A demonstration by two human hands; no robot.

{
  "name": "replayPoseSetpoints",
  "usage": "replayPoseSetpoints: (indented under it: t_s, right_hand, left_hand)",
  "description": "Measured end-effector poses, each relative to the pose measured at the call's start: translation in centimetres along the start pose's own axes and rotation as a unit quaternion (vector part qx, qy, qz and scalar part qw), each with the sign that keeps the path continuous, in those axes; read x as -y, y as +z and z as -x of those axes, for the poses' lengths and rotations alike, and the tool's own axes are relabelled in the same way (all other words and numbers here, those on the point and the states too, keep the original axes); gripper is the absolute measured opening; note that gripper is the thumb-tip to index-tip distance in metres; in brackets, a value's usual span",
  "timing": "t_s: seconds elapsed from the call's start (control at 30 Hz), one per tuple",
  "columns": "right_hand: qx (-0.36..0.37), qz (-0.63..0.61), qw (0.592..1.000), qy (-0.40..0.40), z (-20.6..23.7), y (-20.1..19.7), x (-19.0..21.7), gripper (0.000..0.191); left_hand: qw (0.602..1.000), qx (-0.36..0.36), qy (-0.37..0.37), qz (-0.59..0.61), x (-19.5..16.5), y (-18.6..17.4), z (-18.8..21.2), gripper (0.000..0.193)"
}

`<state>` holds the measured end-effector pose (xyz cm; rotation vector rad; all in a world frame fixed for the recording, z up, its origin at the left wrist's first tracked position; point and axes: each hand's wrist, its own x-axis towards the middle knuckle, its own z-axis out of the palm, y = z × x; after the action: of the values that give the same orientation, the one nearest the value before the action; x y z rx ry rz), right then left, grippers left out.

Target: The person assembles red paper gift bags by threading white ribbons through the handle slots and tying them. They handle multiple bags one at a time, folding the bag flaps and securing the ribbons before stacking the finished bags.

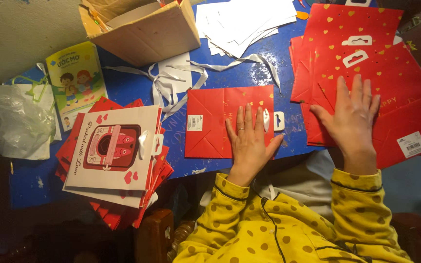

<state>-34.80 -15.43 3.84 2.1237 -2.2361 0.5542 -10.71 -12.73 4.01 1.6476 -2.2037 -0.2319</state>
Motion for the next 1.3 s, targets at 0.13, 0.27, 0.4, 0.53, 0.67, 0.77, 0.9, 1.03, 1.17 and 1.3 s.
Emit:
replayPoseSetpoints:
  t_s: [0.13,0.27,0.4,0.53,0.67,0.77,0.9,1.03,1.17,1.3]
  right_hand:
    - [-0.002,-0.040,0.999,0.008,0.6,2.0,-0.8,0.065]
    - [0.024,-0.072,0.997,0.025,-0.2,2.5,-1.1,0.058]
    - [0.010,-0.034,0.999,0.010,-0.2,2.3,-0.3,0.081]
    - [0.008,-0.014,0.999,0.030,-0.5,2.0,-0.2,0.084]
    - [-0.012,0.012,0.999,0.034,-1.3,2.1,-0.1,0.080]
    - [-0.006,-0.005,0.999,0.048,-2.0,1.7,-0.5,0.070]
    - [-0.005,0.041,0.999,-0.004,-2.9,1.0,-1.0,0.065]
    - [-0.001,0.044,0.999,0.000,-3.4,1.3,-1.3,0.057]
    - [0.006,0.059,0.998,0.007,-3.6,1.8,-1.9,0.027]
    - [-0.056,0.042,0.998,-0.010,-3.7,1.1,-2.5,0.023]
  left_hand:
    - [1.000,0.014,-0.008,0.001,-0.3,0.3,-0.1,0.095]
    - [1.000,0.016,-0.004,0.024,-0.2,0.2,-0.2,0.095]
    - [0.999,0.017,-0.001,0.039,0.0,0.1,-0.1,0.093]
    - [0.999,0.020,-0.002,0.043,0.3,0.0,0.1,0.093]
    - [0.999,0.014,0.002,0.038,0.3,0.2,-0.1,0.092]
    - [0.999,0.014,0.004,0.032,0.2,0.2,0.0,0.092]
    - [0.999,0.006,0.002,0.034,0.2,0.3,-0.1,0.091]
    - [1.000,0.005,0.002,0.024,0.2,0.3,-0.1,0.090]
    - [1.000,0.008,0.002,0.018,0.2,0.3,-0.1,0.090]
    - [1.000,0.002,0.003,0.020,0.3,0.3,-0.2,0.091]
